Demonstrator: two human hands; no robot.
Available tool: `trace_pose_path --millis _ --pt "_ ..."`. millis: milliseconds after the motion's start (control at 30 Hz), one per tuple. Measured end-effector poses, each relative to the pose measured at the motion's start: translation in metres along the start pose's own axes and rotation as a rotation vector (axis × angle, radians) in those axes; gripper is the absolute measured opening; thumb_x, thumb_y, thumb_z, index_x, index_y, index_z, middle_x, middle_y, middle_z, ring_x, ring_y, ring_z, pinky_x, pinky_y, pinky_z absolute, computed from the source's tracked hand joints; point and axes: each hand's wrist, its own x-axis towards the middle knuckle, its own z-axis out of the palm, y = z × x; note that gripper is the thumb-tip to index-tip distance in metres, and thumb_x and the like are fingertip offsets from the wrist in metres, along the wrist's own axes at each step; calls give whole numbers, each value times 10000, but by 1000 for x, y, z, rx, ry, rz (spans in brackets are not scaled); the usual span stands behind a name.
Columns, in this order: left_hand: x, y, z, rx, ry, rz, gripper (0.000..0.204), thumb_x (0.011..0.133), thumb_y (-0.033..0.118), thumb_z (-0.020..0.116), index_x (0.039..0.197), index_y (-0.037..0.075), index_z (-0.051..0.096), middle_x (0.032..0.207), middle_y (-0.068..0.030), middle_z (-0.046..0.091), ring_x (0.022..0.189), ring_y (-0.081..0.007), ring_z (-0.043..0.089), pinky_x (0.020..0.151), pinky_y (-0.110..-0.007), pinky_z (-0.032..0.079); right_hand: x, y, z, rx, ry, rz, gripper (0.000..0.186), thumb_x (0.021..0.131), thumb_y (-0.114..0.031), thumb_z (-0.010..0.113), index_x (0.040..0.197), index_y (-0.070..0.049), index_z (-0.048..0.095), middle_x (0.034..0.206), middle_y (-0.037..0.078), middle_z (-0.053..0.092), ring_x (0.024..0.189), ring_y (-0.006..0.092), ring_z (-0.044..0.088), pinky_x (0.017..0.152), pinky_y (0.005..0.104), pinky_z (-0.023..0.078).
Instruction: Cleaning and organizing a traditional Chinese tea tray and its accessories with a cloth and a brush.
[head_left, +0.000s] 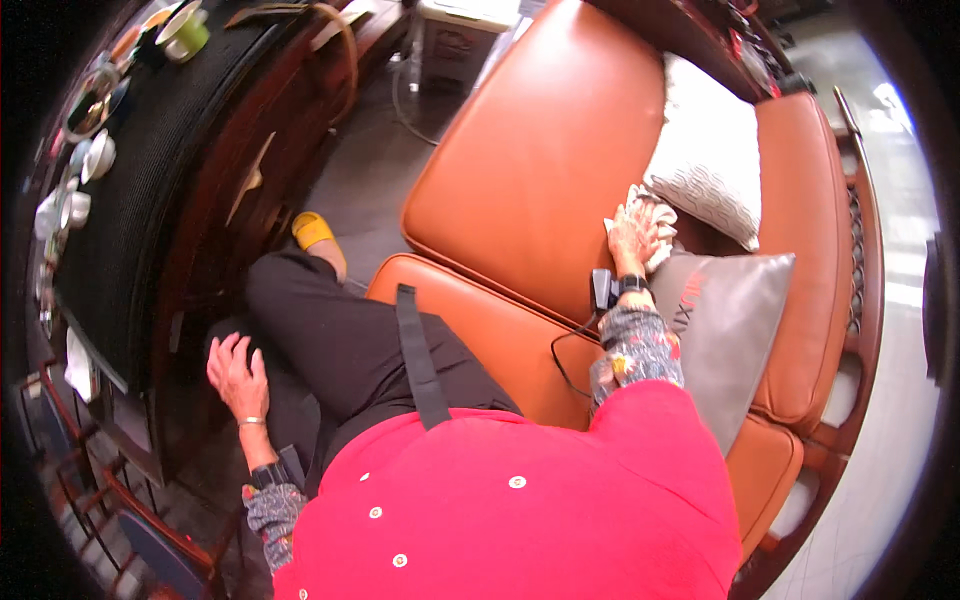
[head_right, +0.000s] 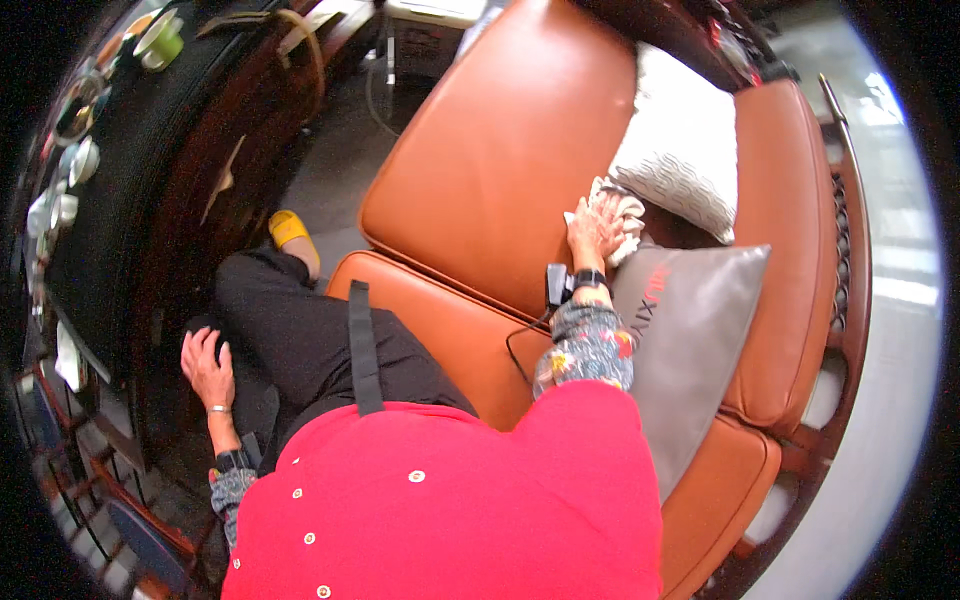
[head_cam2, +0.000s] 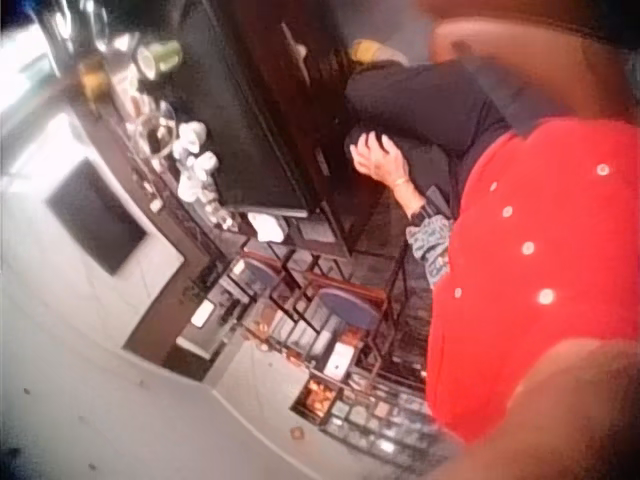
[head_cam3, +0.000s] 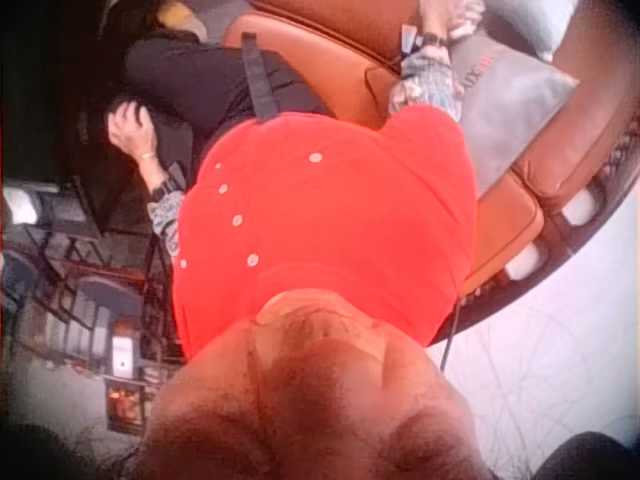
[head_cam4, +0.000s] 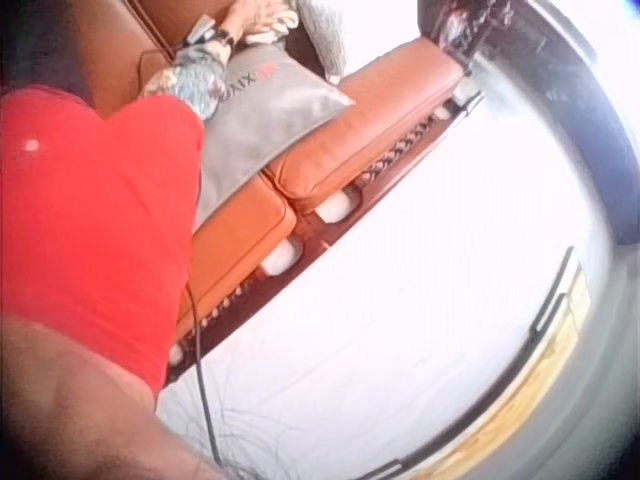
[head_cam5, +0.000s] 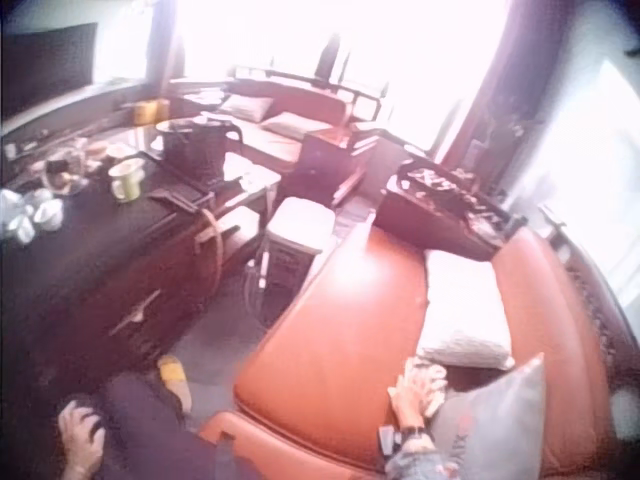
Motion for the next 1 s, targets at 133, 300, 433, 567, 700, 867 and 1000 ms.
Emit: trace_pose_path --millis 133,300,433,567,700,867,1000 --pt "15 8 7 -42 18 35 273 813 179 666 1071 90 663 1228 -53 577 1298 -317 410 1089 -476 279 -55 -35 -14 -28 183 -329 569 951 -442 479 1448 -177 401 1557 61 284 1303 349 379 1026 536 322" --pt "28 18 17 0 5 47 252 781 187 685 1018 102 676 1159 -49 582 1264 -298 435 1085 -516 272 -102 -94 -36 181 283 -797 550 913 -380 550 1400 -137 470 1531 72 334 1312 344 379 1024 515 322" --pt "20 15 12 14 -90 -26 247 808 184 672 1042 105 671 1188 -44 571 1299 -286 409 1117 -512 241 -94 -142 -48 139 200 -914 555 917 -401 537 1406 -148 466 1526 54 346 1325 346 368 1044 524 301" --pt "13 6 13 -6 -51 -66 239 811 182 668 1036 101 672 1189 -41 571 1303 -291 405 1120 -519 233 -51 -196 -40 207 186 -921 549 934 -432 494 1430 -205 438 1539 22 330 1353 363 338 1073 543 270" --pt "8 -11 17 -70 43 -57 204 799 184 678 989 111 672 1158 -51 562 1276 -291 424 1098 -513 277 -39 -231 -35 233 194 -891 519 949 -410 464 1421 -196 449 1529 40 347 1370 372 316 1089 536 262" --pt "18 -64 -29 56 364 -63 292 786 85 659 1076 64 631 1216 -151 507 1268 -377 408 1082 -457 346 -79 -238 -67 -131 265 -1069 460 920 -365 516 1334 -165 535 1479 87 405 1330 362 370 1058 509 325" --pt "72 -95 -78 194 388 42 583 759 106 704 1308 88 508 1321 -154 446 1338 -370 338 1104 -446 321 -100 -253 -68 240 231 -960 385 847 -267 595 1218 -163 599 1304 72 560 1132 372 524 939 486 441"
